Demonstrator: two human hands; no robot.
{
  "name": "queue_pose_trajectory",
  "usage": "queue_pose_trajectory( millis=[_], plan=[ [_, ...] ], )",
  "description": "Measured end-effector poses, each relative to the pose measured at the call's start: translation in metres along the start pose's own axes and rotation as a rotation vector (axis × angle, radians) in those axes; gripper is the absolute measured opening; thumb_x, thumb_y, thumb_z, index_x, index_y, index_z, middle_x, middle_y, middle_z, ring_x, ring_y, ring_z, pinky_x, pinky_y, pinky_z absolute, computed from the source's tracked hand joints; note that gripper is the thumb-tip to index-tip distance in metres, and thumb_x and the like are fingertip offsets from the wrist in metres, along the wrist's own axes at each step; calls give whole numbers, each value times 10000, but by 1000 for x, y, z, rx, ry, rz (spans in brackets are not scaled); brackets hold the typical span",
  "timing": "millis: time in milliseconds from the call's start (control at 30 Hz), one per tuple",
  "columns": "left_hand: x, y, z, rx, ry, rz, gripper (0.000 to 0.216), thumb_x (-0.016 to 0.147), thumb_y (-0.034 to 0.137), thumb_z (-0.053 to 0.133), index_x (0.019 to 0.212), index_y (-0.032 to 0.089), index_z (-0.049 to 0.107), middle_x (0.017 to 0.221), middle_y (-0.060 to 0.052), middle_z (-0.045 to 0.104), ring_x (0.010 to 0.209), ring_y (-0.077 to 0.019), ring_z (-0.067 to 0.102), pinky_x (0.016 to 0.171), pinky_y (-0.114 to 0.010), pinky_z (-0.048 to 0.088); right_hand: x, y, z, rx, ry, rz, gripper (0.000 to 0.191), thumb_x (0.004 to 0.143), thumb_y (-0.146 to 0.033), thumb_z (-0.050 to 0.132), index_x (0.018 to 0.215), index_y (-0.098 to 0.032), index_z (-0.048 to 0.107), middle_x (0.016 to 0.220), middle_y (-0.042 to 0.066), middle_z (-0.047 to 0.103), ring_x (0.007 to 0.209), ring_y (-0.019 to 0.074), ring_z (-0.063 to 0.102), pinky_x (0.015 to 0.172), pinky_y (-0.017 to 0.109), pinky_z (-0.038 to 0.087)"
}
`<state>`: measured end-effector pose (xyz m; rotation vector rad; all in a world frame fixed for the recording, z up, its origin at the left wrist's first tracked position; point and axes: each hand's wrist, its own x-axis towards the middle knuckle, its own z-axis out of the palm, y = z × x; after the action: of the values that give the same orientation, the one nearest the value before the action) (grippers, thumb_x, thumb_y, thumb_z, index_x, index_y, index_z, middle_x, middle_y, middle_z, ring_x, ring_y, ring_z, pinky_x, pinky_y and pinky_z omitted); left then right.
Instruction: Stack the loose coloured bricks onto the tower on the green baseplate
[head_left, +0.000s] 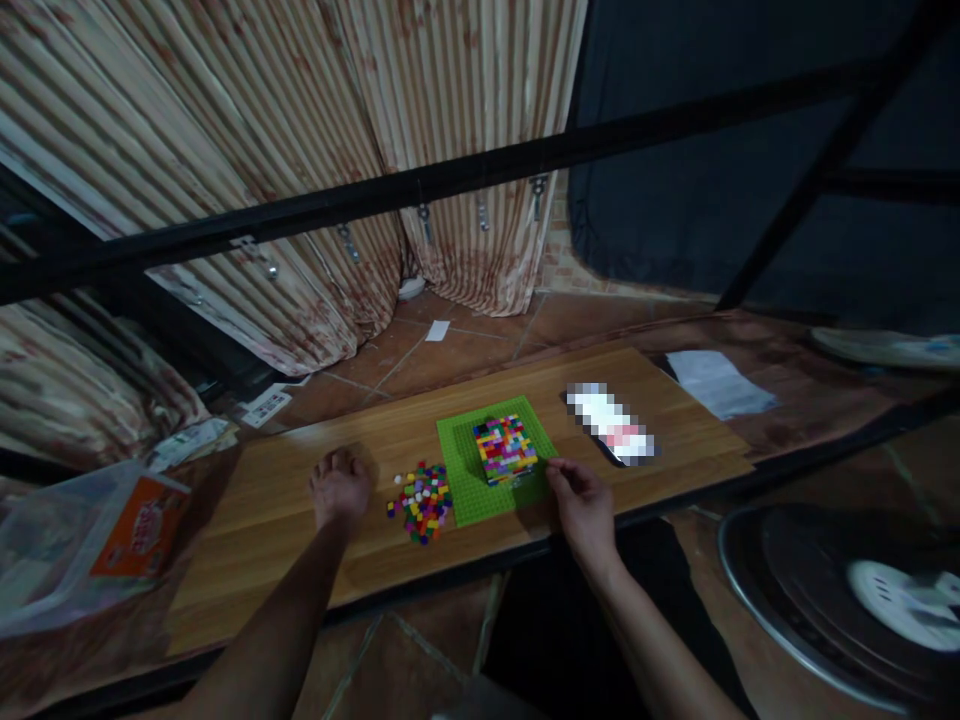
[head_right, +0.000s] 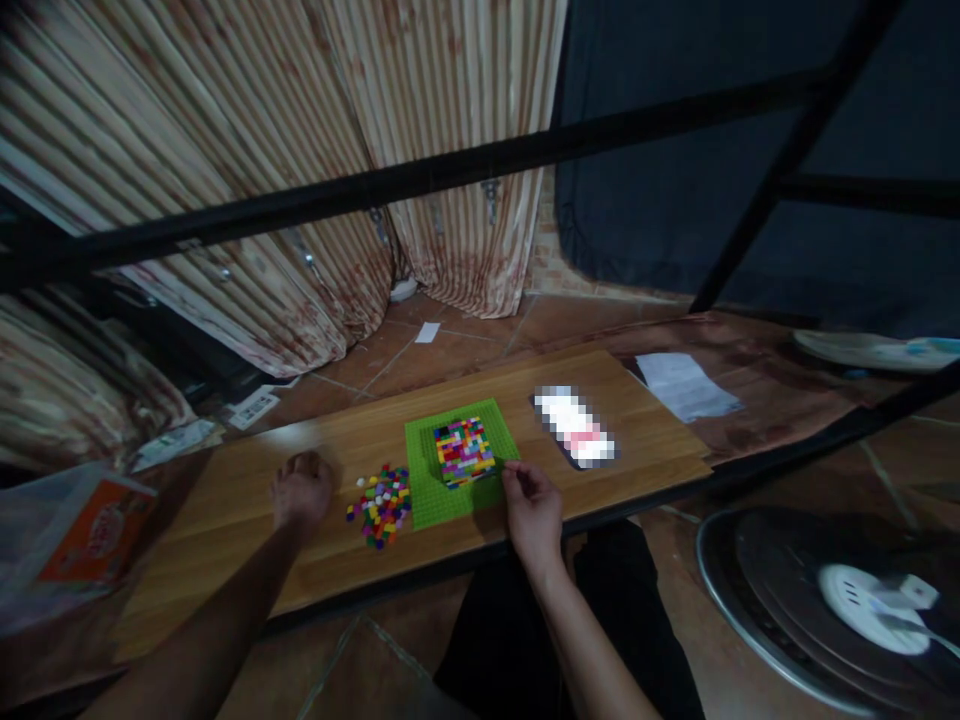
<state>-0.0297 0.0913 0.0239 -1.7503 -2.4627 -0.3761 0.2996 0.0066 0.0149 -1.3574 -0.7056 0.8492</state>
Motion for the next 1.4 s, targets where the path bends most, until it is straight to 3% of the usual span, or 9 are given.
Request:
queue_pose_trajectory(
  millis=[133,300,433,600,800,1167,1400],
  plan=[
    [0,-1,4,-3,12,-2,439,929,316,348,1258,125,567,1294,-160,577,1187,-295,492,1007,-437,367,-29,0,6,-117,-106,-50,329,806,-487,634,899,-176,687,897,83,727,873,241,665,792,354,507],
    [-1,-1,5,-20,17,-3,437,930,312,348,1253,123,572,1281,-151,587,1172,-296,501,1000,-430,373,-63,3,28,-317,-427,-209,208,891,-343,552,934,-199,696,924,73,701,877,218,660,783,320,499],
    [-1,-2,7,-25,26,-9,425,925,309,364,1245,131,580,1280,-145,592,1183,-297,504,1007,-421,373,-71,6,47,-430,-605,-356,188,902,-220,514,966,-216,690,931,62,681,872,199,645,789,310,493],
    [0,-3,10,-29,34,-7,406,915,292,386,1232,142,591,1280,-150,592,1185,-295,502,1007,-431,376,-77,4,63,-567,-730,-461,186,892,-155,521,951,-224,684,952,54,659,882,190,619,791,293,477],
    [-1,-2,10,-41,37,-18,408,910,290,399,1242,143,584,1270,-156,590,1179,-294,498,1002,-443,376,-89,3,74,-754,-719,-433,148,890,-152,539,870,-216,671,936,48,653,880,195,603,777,283,446],
    [-2,0,7,-46,30,-11,406,911,289,394,1232,135,589,1278,-156,585,1178,-293,500,1014,-446,377,-84,-2,85,-851,-693,-384,172,904,-154,532,880,-204,695,924,52,670,836,186,622,738,267,432],
    [0,-3,8,-37,34,-7,417,914,301,379,1241,138,580,1289,-144,585,1191,-289,496,1013,-432,378,-85,2,80,-702,-674,-384,191,932,-169,517,880,-209,696,915,51,681,860,185,639,749,261,455]
  ],
)
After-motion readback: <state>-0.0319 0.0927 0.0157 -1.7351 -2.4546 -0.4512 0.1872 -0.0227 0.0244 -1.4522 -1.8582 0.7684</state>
